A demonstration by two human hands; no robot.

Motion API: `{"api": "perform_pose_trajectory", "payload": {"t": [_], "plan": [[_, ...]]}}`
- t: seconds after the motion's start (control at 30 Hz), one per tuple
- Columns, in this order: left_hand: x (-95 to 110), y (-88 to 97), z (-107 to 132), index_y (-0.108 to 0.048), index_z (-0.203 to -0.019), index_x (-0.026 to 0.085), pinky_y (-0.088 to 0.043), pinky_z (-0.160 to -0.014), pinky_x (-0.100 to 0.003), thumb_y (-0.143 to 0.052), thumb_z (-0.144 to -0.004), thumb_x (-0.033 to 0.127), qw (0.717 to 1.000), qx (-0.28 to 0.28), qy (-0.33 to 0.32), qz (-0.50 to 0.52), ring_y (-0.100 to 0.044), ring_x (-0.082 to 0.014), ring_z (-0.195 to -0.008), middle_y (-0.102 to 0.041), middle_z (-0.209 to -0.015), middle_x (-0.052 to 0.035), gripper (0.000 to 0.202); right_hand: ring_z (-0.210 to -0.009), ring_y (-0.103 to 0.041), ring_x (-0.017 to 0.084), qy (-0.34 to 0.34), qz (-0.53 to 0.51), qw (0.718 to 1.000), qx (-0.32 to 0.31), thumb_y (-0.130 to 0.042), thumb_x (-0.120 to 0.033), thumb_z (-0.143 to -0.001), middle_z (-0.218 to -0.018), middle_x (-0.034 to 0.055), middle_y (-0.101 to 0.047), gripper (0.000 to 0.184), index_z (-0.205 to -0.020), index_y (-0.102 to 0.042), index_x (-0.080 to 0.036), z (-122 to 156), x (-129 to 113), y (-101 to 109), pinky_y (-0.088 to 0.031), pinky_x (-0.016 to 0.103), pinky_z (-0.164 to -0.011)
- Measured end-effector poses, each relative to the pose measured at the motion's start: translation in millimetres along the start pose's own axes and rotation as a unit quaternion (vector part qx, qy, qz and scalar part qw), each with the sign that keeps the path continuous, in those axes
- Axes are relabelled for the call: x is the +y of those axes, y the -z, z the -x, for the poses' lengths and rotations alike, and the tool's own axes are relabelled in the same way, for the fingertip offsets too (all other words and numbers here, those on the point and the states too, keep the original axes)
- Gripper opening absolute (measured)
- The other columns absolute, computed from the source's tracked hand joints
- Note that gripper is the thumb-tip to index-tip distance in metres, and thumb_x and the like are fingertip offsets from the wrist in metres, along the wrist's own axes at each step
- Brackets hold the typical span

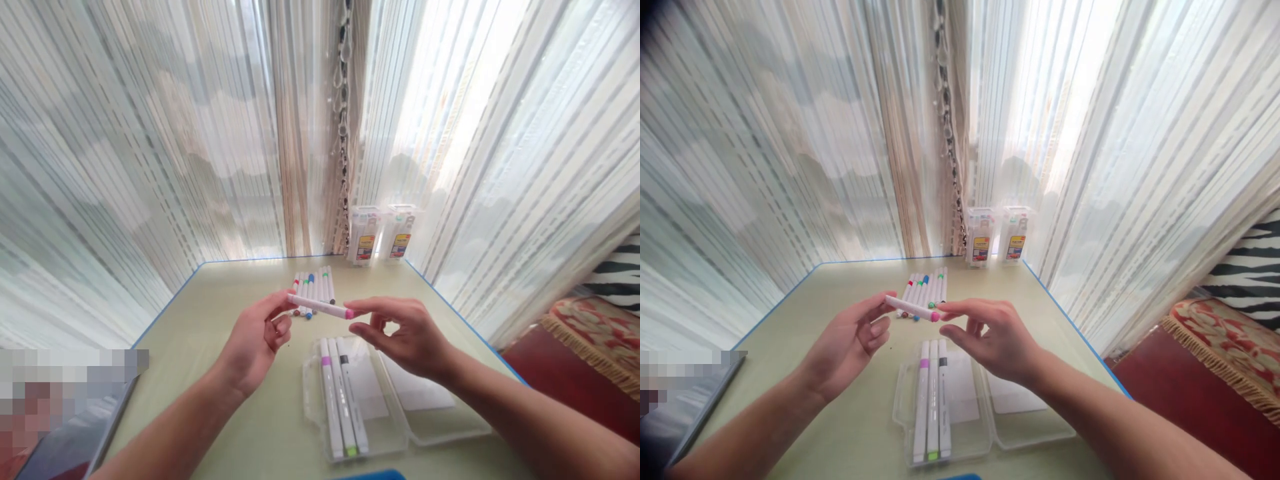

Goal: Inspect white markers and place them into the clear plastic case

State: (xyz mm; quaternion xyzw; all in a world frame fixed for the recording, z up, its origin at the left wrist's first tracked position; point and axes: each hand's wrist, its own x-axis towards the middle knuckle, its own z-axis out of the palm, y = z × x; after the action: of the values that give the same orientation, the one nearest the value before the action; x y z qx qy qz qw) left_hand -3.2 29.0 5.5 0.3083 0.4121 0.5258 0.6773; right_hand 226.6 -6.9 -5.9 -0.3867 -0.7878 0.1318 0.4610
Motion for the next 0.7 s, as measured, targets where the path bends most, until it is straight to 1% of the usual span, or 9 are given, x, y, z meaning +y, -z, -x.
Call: {"api": "perform_pose_trajectory", "payload": {"t": [0.1,0.17,0.3,0.4,0.53,0.7], "plan": [[2.2,-2.4,0.6,-0.069,-0.096,0.007,-0.031,-0.036,-0.015,-0.060,-0.087,0.011,0.998,0.011,0.057,0.032,-0.035,-0.0019,-0.042,-0.061,-0.073,-0.0005,0.013,-0.048,-0.058,0.008,0.005,-0.006,1.000,0.005,-0.070,-0.025,-0.088,-0.088,0.0053,-0.079,0.020,-0.106,-0.075,-0.018,-0.6,-0.3,-0.4,-0.052,0.020,-0.053],[2.2,-3.8,2.0,-0.068,-0.097,0.007,-0.032,-0.036,-0.015,-0.058,-0.089,0.011,0.996,0.011,0.078,0.044,-0.034,-0.0024,-0.042,-0.059,-0.071,0.0002,0.013,-0.048,-0.058,0.008,0.007,-0.006,1.000,0.010,-0.070,-0.025,-0.088,-0.086,0.0053,-0.079,0.019,-0.104,-0.075,-0.017,-0.7,-0.2,-0.5,-0.051,0.020,-0.053],[0.0,-5.5,5.6,-0.067,-0.104,0.005,-0.033,-0.036,-0.015,-0.056,-0.091,0.011,0.994,-0.002,0.106,0.039,-0.034,-0.0030,-0.044,-0.058,-0.071,-0.0013,0.018,-0.048,-0.057,0.008,0.010,0.001,1.000,0.017,-0.068,-0.024,-0.088,-0.081,0.0041,-0.078,0.017,-0.102,-0.075,-0.016,-0.9,0.5,-0.5,-0.049,0.019,-0.052],[-1.2,-6.2,7.5,-0.067,-0.105,0.004,-0.033,-0.036,-0.016,-0.056,-0.090,0.011,0.992,-0.003,0.122,0.035,-0.034,-0.0034,-0.044,-0.057,-0.070,-0.0011,0.020,-0.048,-0.057,0.008,0.019,0.009,0.999,0.024,-0.069,-0.024,-0.088,-0.077,0.0024,-0.077,0.016,-0.100,-0.075,-0.016,-1.3,1.0,-0.5,-0.049,0.019,-0.051],[-0.8,-6.4,8.6,-0.068,-0.107,0.003,-0.034,-0.037,-0.017,-0.058,-0.090,0.011,0.991,-0.010,0.133,0.033,-0.034,-0.0046,-0.045,-0.052,-0.066,0.0007,0.022,-0.048,-0.058,0.008,0.016,0.007,1.000,0.018,-0.068,-0.024,-0.088,-0.079,0.0027,-0.077,0.016,-0.100,-0.075,-0.017,-1.7,1.2,-1.0,-0.049,0.020,-0.050],[-0.1,-6.2,9.1,-0.070,-0.103,0.003,-0.033,-0.038,-0.017,-0.057,-0.091,0.013,0.991,-0.015,0.132,0.029,-0.034,-0.0048,-0.047,-0.053,-0.067,-0.0006,0.020,-0.047,-0.058,0.008,0.013,0.011,1.000,0.016,-0.069,-0.023,-0.087,-0.075,0.0017,-0.076,0.016,-0.100,-0.076,-0.017,-1.6,1.5,-1.4,-0.048,0.019,-0.050]]}}
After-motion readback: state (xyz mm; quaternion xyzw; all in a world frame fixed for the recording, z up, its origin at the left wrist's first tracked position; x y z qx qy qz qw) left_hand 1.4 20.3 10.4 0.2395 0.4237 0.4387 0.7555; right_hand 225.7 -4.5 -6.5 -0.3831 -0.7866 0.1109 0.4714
